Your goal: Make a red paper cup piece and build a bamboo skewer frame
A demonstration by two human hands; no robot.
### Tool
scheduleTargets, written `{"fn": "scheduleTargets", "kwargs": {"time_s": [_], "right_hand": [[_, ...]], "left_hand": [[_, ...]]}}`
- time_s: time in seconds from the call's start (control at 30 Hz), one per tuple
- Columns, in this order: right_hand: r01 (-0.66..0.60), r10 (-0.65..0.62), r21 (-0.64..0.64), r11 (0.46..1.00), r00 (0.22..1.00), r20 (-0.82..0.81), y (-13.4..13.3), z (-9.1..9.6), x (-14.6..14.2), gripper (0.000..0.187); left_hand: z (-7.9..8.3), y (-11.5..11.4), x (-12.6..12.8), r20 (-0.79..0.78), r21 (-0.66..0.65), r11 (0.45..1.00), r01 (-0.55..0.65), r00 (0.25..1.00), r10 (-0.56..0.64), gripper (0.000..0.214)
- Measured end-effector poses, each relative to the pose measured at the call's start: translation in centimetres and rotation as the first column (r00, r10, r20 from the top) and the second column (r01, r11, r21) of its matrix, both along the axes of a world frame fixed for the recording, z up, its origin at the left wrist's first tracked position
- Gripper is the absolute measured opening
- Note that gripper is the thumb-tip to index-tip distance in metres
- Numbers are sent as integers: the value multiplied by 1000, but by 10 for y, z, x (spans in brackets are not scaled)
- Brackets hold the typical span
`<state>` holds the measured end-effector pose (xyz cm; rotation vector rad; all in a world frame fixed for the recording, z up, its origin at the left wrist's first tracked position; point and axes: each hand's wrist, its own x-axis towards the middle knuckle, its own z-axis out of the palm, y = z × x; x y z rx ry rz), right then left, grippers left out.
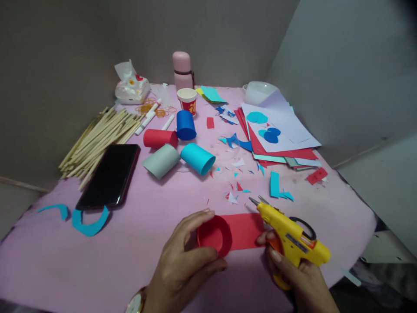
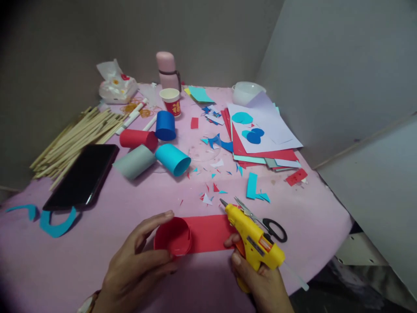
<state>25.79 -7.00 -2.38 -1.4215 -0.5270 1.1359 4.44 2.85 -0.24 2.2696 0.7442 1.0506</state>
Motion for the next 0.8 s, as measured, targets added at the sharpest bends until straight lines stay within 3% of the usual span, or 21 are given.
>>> {"fn": "scheduleTargets", "kwargs": {"time_s": [0.1, 0.27, 0.47, 0.67, 0.8], "right_hand": [[-6, 6, -10, 1000, 1000, 0, 0, -3, 1, 25], [-27, 28, 25, 999, 999, -23, 0, -5, 2, 26], [-44, 44, 7, 999, 999, 4, 0, -4, 4, 24], [-55, 55, -13, 998, 998, -32, -3, -3, 4, 22], [-2, 1, -38, 999, 1000, -3, -3, -2, 3, 24]], "left_hand": [[-1, 1, 0, 11, 24, 999, -30, 1000, 30, 6], [-4, 3, 0, -6, 80, 996, 30, 1000, -30, 11], [-6, 1, -1, -22, -11, 1000, 17, 1000, -17, 16], [-16, -2, -5, 104, -172, 985, 21, 995, -3, 69], [-17, -5, -3, 52, -200, 980, 14, 999, -4, 83]]}}
